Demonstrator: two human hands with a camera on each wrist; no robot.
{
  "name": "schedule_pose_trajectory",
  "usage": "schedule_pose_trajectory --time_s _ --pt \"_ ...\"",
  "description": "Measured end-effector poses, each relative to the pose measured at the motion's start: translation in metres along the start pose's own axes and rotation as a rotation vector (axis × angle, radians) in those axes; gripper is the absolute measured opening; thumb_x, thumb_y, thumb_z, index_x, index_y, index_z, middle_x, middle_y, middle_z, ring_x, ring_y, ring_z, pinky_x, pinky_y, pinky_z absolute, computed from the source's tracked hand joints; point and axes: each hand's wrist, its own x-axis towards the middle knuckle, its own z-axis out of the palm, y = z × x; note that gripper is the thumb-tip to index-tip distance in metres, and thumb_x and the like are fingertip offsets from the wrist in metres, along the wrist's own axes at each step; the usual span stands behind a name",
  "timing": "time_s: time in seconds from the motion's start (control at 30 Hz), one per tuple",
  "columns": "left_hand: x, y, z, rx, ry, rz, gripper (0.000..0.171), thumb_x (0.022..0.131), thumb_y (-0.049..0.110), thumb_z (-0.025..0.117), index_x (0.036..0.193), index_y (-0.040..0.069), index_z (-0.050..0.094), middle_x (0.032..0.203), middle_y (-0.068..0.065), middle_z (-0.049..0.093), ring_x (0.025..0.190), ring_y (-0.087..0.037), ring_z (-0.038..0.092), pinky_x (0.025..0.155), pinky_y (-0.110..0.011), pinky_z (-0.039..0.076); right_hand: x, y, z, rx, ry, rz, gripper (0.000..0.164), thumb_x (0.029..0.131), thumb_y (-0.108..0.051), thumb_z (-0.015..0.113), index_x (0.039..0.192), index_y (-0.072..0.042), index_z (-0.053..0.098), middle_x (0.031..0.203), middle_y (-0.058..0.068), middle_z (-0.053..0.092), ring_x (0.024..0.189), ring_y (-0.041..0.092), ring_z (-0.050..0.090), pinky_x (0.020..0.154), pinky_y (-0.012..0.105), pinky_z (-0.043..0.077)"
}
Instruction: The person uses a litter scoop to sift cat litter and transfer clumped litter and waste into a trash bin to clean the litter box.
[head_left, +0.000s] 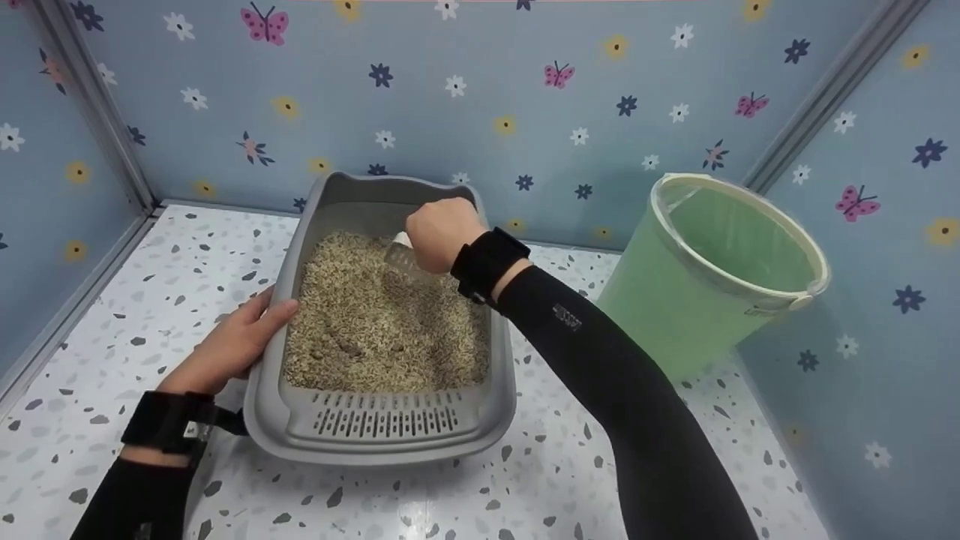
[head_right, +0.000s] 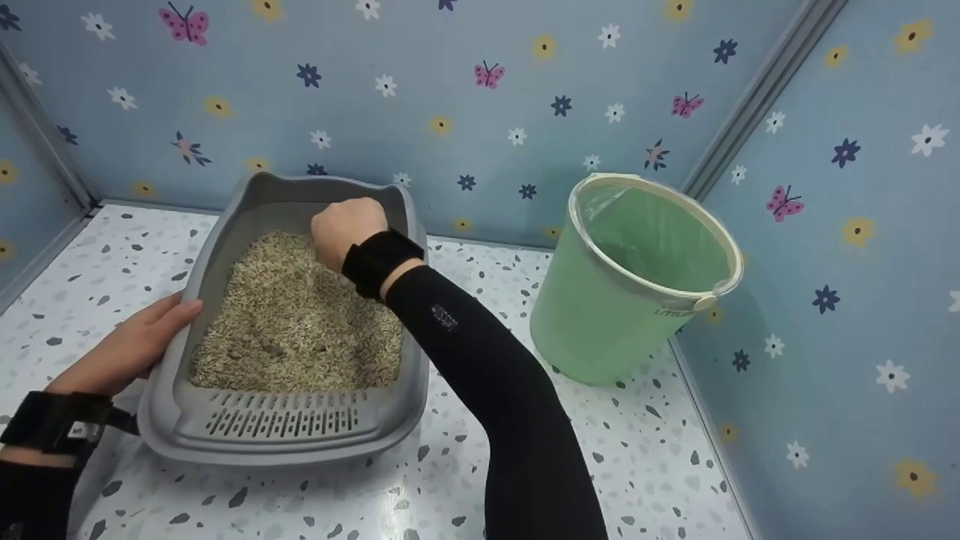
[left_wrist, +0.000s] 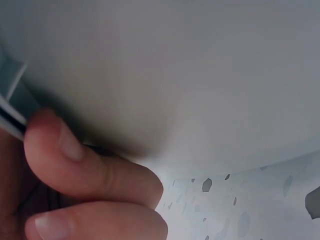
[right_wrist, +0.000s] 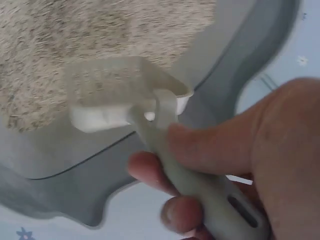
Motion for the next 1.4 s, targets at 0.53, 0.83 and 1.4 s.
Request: schedule_pose_trajectory --time_s 0.53,0.83,1.4 --pt "0.0 0.003 0.0 0.019 0.001 -0.017 0.088 0.114 0.067 0.046 0.182 0.028 0.006 0.132 -0.034 0.064 0.091 -0.032 0.077 0.071 -0.05 0.069 -0.007 0.029 -0.025 0.251 -0.486 -0.016 0.038 0.088 0.002 0.047 0.061 -0.02 0.033 0.059 -0.006 0.027 0.054 0.012 0.019 0.053 0.028 0.019" --pt "0.002 0.003 0.0 0.006 -0.003 0.006 0.087 0.115 0.064 0.047 0.182 0.025 0.007 0.129 -0.032 0.068 0.091 -0.032 0.078 0.069 -0.049 0.068 -0.013 0.045 -0.005 0.445 -0.468 0.026 0.044 0.089 0.0 0.06 0.056 -0.02 0.038 0.056 -0.006 0.035 0.05 0.01 0.027 0.051 0.027 0.023" --pt "0.001 0.001 0.002 0.028 0.0 0.006 0.084 0.116 0.062 0.046 0.182 0.028 0.007 0.128 -0.032 0.065 0.091 -0.031 0.076 0.07 -0.049 0.069 -0.018 0.046 0.034 0.559 -0.309 -0.096 0.057 0.092 -0.022 0.092 0.054 -0.018 0.049 0.055 -0.009 0.029 0.052 0.009 0.023 0.055 0.027 0.023"
